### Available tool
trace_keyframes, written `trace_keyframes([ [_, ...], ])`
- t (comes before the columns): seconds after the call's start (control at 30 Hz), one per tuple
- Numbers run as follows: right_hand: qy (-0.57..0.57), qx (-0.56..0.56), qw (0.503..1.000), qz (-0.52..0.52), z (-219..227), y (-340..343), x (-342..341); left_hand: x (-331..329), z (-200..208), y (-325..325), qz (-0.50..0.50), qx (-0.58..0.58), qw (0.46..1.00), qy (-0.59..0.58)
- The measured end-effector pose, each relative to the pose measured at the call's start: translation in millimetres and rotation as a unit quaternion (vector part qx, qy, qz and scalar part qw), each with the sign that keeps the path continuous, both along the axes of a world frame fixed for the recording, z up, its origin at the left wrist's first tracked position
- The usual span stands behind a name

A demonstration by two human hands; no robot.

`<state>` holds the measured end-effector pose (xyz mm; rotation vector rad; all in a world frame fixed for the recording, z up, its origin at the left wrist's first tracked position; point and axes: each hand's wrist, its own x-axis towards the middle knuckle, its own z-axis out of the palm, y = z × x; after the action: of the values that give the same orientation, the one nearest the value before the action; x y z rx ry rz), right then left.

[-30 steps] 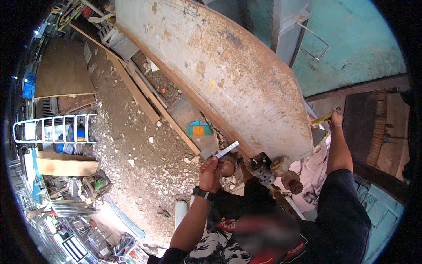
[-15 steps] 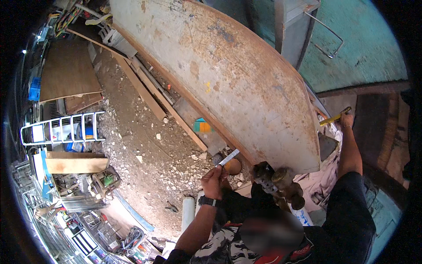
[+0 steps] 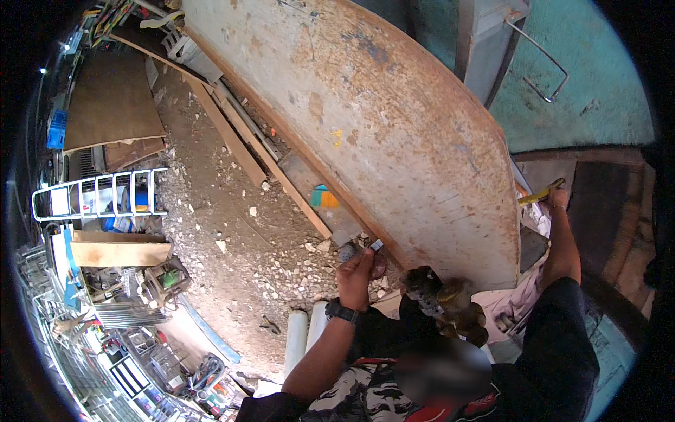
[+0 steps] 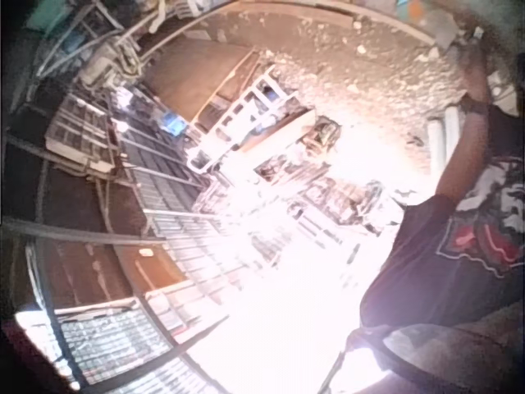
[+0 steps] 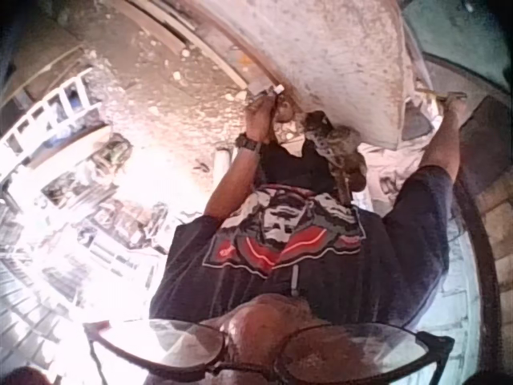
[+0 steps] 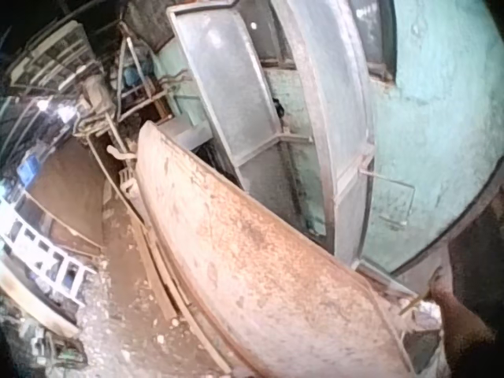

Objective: The person walks through a cluttered workshop and uses a tape measure to measure the edges of a large metal frame resting on a curved surface. They repeatedly extend and retract the tape measure along different sections of the frame.

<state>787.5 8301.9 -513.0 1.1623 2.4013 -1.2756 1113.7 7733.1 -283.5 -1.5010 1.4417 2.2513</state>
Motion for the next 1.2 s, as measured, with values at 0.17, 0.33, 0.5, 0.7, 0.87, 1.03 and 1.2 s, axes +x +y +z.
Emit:
trace_keyframes([
  [0.17, -0.019, 0.009, 1.000, 0.023, 3.3, -5.8, -0.9, -5.8, 11.4, -8.6, 0.005, -0.045, 0.997, 0.055],
  [0.33, -0.010, -0.017, 1.000, -0.008, -3.6, -3.0, -2.5, 7.5, -2.6, -13.6, -0.127, -0.250, 0.958, 0.062],
  [0.5, 0.009, 0.064, 0.997, 0.030, -10.7, 13.2, -3.7, -4.4, -14.6, -9.5, -0.029, -0.129, 0.987, 0.092],
  [0.7, 0.027, -0.012, 0.999, -0.021, 22.7, -29.2, 5.1, -10.0, -17.9, 4.3, 0.100, -0.068, 0.988, 0.093],
  [0.87, -0.014, 0.024, 0.999, 0.024, 33.6, -33.8, 4.0, 3.7, -29.3, 5.1, 0.061, -0.077, 0.992, 0.076],
  [1.03, -0.002, 0.079, 0.995, 0.057, 12.1, -6.7, 2.4, -7.2, -23.1, -12.0, 0.025, -0.061, 0.996, 0.063],
  [1.2, -0.003, 0.075, 0.996, 0.056, 11.1, -12.2, 2.4, -24.7, -10.9, -16.7, 0.007, -0.136, 0.990, 0.035],
])
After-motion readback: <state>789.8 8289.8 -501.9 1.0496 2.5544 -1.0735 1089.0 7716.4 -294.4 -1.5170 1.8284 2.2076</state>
